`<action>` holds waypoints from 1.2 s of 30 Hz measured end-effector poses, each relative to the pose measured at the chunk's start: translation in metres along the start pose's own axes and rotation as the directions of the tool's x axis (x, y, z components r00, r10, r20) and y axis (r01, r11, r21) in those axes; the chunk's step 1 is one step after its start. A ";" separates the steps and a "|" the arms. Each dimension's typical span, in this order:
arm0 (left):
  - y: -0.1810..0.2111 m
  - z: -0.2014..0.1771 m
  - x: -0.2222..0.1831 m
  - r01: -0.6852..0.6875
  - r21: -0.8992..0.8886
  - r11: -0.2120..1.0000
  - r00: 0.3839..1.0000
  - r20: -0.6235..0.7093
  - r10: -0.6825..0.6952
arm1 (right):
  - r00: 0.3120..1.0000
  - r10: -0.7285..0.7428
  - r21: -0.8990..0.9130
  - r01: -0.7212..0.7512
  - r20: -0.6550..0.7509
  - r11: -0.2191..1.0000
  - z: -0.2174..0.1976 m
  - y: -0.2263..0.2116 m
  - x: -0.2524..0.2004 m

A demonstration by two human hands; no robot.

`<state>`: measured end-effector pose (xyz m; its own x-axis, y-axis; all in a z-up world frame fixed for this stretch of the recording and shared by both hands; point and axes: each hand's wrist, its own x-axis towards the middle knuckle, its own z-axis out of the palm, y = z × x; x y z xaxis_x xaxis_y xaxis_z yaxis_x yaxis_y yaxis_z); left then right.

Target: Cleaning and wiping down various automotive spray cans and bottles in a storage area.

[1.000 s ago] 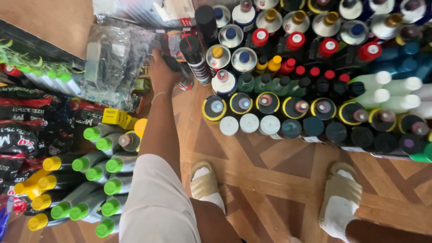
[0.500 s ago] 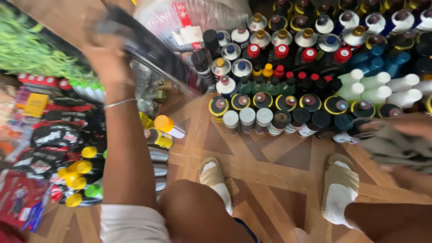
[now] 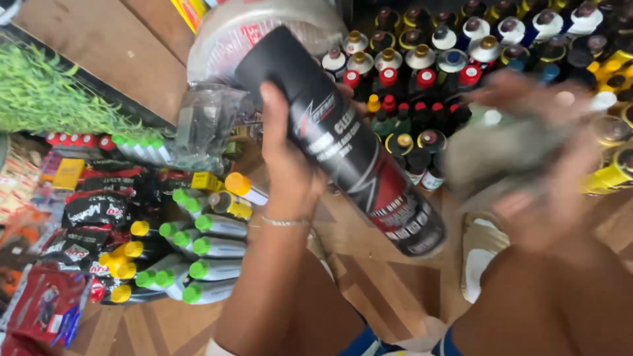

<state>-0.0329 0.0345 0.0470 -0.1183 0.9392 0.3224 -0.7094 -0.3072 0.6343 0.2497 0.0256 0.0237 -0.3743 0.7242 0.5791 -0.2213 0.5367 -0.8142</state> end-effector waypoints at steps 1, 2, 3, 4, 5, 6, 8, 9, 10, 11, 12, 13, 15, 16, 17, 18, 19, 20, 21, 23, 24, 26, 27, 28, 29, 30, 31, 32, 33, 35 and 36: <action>-0.005 0.001 -0.009 0.066 -0.098 0.993 0.998 0.004 -0.066 | 0.975 0.151 0.090 -0.167 0.162 0.982 -0.001 0.018 -0.010; -0.005 -0.001 -0.011 0.061 -0.099 0.993 0.998 0.003 -0.061 | 0.975 0.149 0.089 -0.165 0.166 0.982 0.019 0.005 -0.003; -0.005 -0.003 -0.013 0.049 -0.118 0.992 0.998 -0.021 -0.052 | 0.949 -0.032 -0.285 0.126 0.313 0.950 0.039 -0.008 0.005; -0.007 -0.006 -0.016 0.037 -0.146 0.989 0.998 -0.048 -0.044 | 0.852 -0.125 -0.556 0.436 0.508 0.708 0.059 -0.022 0.012; -0.008 -0.013 -0.013 0.032 -0.155 0.987 0.998 -0.051 -0.040 | 0.848 -0.118 -0.558 0.438 0.516 0.705 0.063 -0.021 0.012; -0.008 -0.021 -0.013 0.002 -0.156 0.988 0.995 -0.098 -0.017 | 0.842 -0.061 -0.642 0.454 0.536 0.618 0.067 -0.019 0.011; -0.006 -0.036 -0.012 -0.029 -0.151 0.988 0.986 -0.166 0.004 | 0.831 0.004 -0.703 0.468 0.557 0.535 0.067 -0.010 0.011; -0.004 -0.042 -0.011 -0.051 -0.154 0.987 0.979 -0.203 0.018 | 0.847 0.161 -0.706 0.301 0.507 0.641 0.061 -0.003 0.012; -0.002 -0.047 -0.009 -0.062 -0.156 0.986 0.972 -0.236 0.024 | 0.830 0.324 -0.700 0.108 0.454 0.706 0.056 0.003 0.011; 0.000 -0.047 -0.015 -0.053 -0.152 0.987 0.968 -0.251 0.014 | 0.825 0.335 -0.694 0.094 0.456 0.714 0.049 0.008 0.010; 0.001 -0.046 -0.013 -0.038 -0.178 0.983 0.973 -0.231 -0.004 | 0.813 0.418 -0.595 -0.113 0.406 0.796 0.041 0.014 0.012; 0.002 -0.044 -0.011 -0.023 -0.203 0.979 0.977 -0.210 -0.021 | 0.782 0.502 -0.463 -0.314 0.370 0.829 0.031 0.020 0.014; -0.001 -0.039 -0.007 0.023 -0.248 0.968 0.980 -0.186 -0.071 | 0.665 0.634 -0.299 -0.560 0.394 0.773 0.025 0.037 0.014; -0.003 -0.036 -0.010 0.068 -0.290 0.955 0.976 -0.178 -0.124 | 0.514 0.725 -0.123 -0.772 0.459 0.624 0.023 0.043 0.009; -0.009 -0.037 -0.010 0.085 -0.294 0.952 0.975 -0.173 -0.141 | 0.514 0.732 -0.116 -0.778 0.446 0.617 0.028 0.045 0.010; -0.015 -0.038 -0.012 0.123 -0.297 0.947 0.973 -0.150 -0.173 | 0.507 0.758 -0.168 -0.775 0.410 0.609 0.032 0.047 0.011; -0.021 -0.039 -0.015 0.160 -0.300 0.940 0.970 -0.127 -0.206 | 0.499 0.782 -0.221 -0.771 0.372 0.597 0.036 0.049 0.012; -0.021 -0.036 -0.014 0.158 -0.301 0.940 0.970 -0.131 -0.205 | 0.495 0.784 -0.222 -0.773 0.375 0.595 0.039 0.050 0.011; -0.020 -0.034 -0.014 0.159 -0.296 0.942 0.973 -0.116 -0.201 | 0.491 0.761 0.071 -0.856 0.424 0.513 0.041 0.051 0.010; -0.020 -0.029 -0.014 0.158 -0.291 0.944 0.975 -0.103 -0.195 | 0.498 0.729 0.349 -0.863 0.469 0.365 0.045 0.049 0.008; -0.020 -0.027 -0.016 0.140 -0.255 0.957 0.982 -0.090 -0.168 | 0.498 0.762 0.443 -0.842 0.415 0.309 0.046 0.047 0.008; -0.022 -0.021 -0.020 0.113 -0.214 0.970 0.988 -0.078 -0.132 | 0.492 0.789 0.529 -0.809 0.368 0.257 0.046 0.048 0.008; -0.024 -0.016 -0.022 0.131 -0.131 0.983 0.987 -0.074 -0.141 | 0.575 0.709 0.628 -0.741 0.409 0.239 0.046 0.053 0.008; -0.027 -0.011 -0.022 0.155 -0.051 0.987 0.985 -0.066 -0.158 | 0.656 0.623 0.720 -0.662 0.425 0.206 0.044 0.056 0.008; -0.035 -0.009 -0.025 0.153 -0.051 0.987 0.986 -0.062 -0.156 | 0.659 0.621 0.720 -0.661 0.424 0.211 0.044 0.058 0.012; -0.043 -0.006 -0.028 0.205 -0.018 0.979 0.975 -0.086 -0.206 | 0.699 0.647 0.671 -0.640 0.304 0.376 0.043 0.059 0.014; -0.051 -0.002 -0.033 0.258 0.015 0.966 0.961 -0.111 -0.255 | 0.738 0.650 0.592 -0.610 0.183 0.527 0.042 0.060 0.016; -0.054 0.000 -0.033 0.261 0.011 0.965 0.960 -0.110 -0.258 | 0.736 0.652 0.591 -0.611 0.179 0.527 0.045 0.056 0.023; -0.056 0.003 -0.034 0.276 -0.001 0.961 0.956 -0.101 -0.274 | 0.786 0.596 0.608 -0.556 0.163 0.567 0.049 0.053 0.029; -0.061 0.005 -0.035 0.287 -0.014 0.958 0.954 -0.092 -0.287 | 0.832 0.534 0.621 -0.500 0.150 0.603 0.052 0.052 0.034; -0.064 0.004 -0.035 0.269 -0.018 0.963 0.957 -0.106 -0.269 | 0.827 0.553 0.563 -0.505 0.098 0.654 0.052 0.054 0.033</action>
<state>0.0194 0.0203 -0.0018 0.0036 0.9980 0.0634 -0.7273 -0.0409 0.6851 0.1787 0.0560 -0.0033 -0.5206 0.8534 0.0243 -0.4628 -0.2582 -0.8480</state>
